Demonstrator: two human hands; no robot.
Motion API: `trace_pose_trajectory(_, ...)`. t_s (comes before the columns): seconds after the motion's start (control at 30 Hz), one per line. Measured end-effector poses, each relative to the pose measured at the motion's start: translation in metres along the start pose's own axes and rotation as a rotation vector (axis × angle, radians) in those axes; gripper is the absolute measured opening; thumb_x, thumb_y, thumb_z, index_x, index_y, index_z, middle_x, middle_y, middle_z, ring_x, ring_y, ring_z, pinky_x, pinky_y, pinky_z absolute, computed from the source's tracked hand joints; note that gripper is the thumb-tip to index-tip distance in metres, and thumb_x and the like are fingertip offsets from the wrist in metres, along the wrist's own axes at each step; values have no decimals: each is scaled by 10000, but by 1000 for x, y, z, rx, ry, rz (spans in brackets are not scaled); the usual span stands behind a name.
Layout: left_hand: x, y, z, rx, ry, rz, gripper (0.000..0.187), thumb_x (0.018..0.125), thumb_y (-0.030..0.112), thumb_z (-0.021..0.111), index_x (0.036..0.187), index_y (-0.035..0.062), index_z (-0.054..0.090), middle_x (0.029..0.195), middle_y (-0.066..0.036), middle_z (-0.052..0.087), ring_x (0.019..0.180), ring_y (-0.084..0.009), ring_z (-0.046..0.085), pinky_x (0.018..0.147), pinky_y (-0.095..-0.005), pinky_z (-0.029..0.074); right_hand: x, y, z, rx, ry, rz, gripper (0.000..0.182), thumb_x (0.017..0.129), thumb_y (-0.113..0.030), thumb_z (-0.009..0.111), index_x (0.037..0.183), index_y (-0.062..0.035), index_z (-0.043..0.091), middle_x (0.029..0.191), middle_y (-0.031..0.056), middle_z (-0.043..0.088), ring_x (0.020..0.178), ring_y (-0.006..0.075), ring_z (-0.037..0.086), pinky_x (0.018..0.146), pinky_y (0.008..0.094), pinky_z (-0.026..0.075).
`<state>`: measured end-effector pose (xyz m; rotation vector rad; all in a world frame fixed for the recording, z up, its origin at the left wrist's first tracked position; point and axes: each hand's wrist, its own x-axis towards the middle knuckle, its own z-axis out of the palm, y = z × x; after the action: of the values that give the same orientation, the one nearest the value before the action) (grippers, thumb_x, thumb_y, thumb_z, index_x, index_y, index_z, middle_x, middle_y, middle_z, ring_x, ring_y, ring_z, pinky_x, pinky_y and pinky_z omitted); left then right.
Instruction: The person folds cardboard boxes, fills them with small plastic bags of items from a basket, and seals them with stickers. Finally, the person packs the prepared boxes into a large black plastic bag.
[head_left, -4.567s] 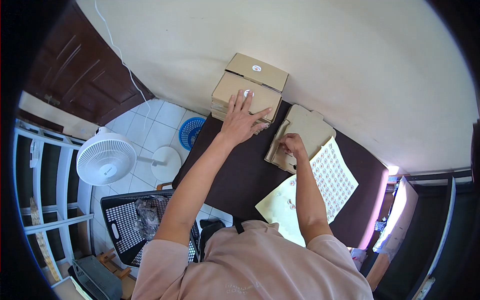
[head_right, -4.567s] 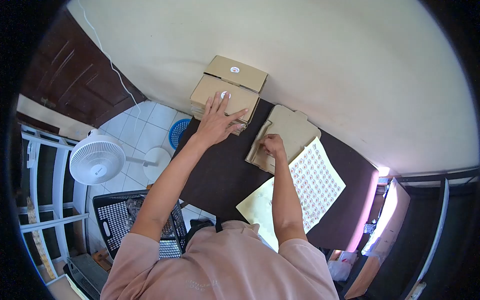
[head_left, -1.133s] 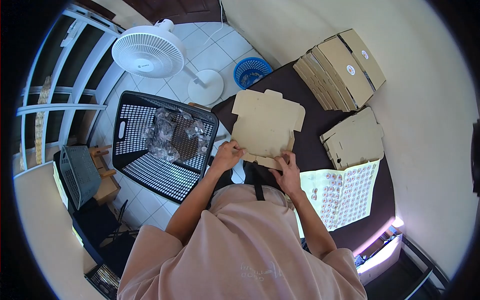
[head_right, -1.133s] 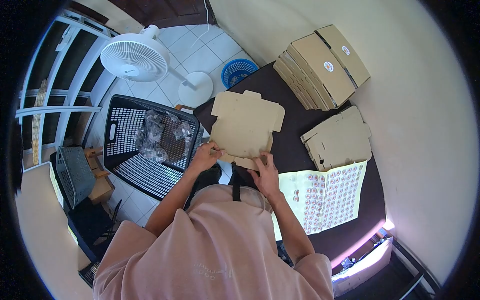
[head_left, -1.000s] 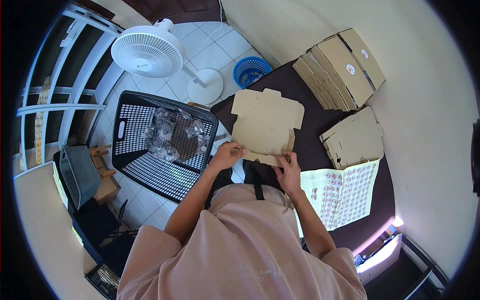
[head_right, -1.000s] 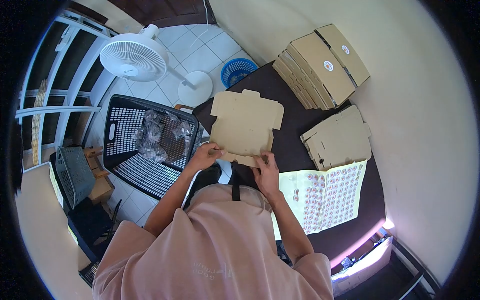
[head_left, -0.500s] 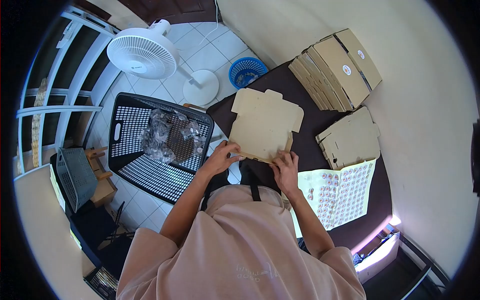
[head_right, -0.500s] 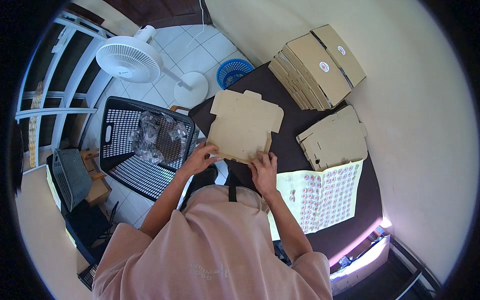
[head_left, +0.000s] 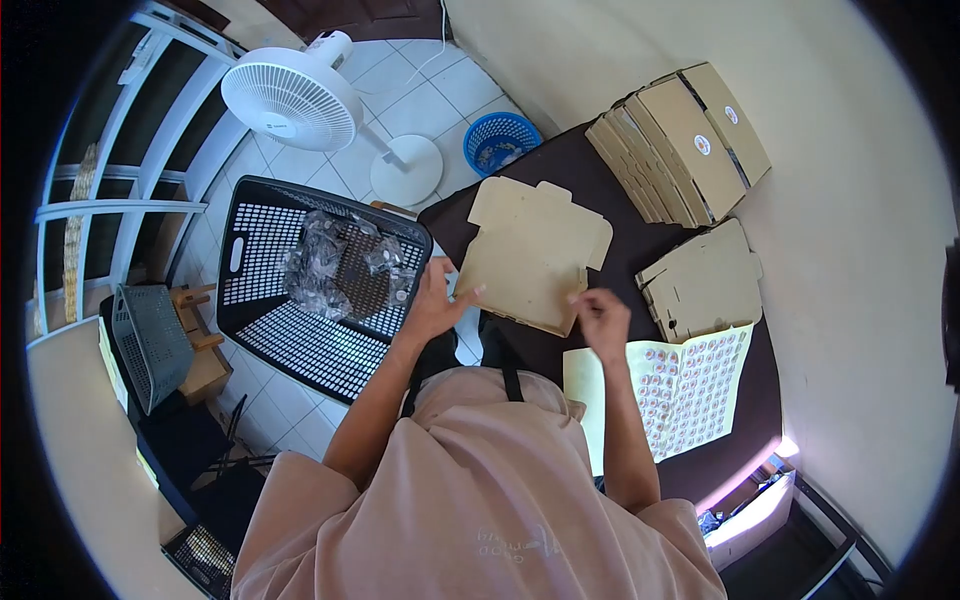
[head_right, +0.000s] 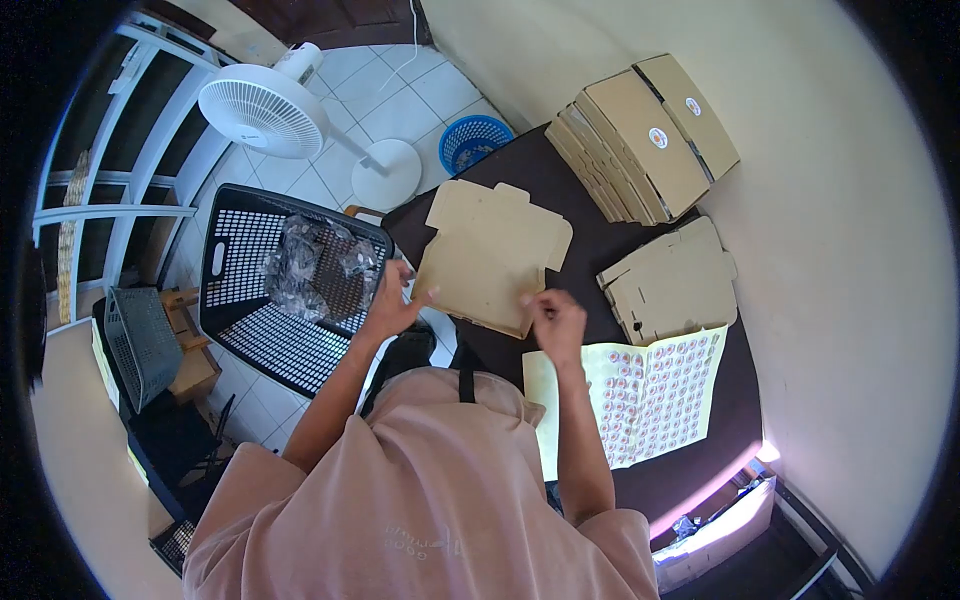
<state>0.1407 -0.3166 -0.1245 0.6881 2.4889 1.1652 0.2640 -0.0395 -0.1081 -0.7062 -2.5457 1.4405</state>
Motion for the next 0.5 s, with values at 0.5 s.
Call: trace_pose_trajectory(0.5,48,8,13,-162,153,-253,194,831,91,674,997,8,618,851,-129,608,698,-194,616,651,-322,503,51,14,17,382,20,547,124,823,13,629,939,-27,611,749,42,623,527,86,566,422,254,475)
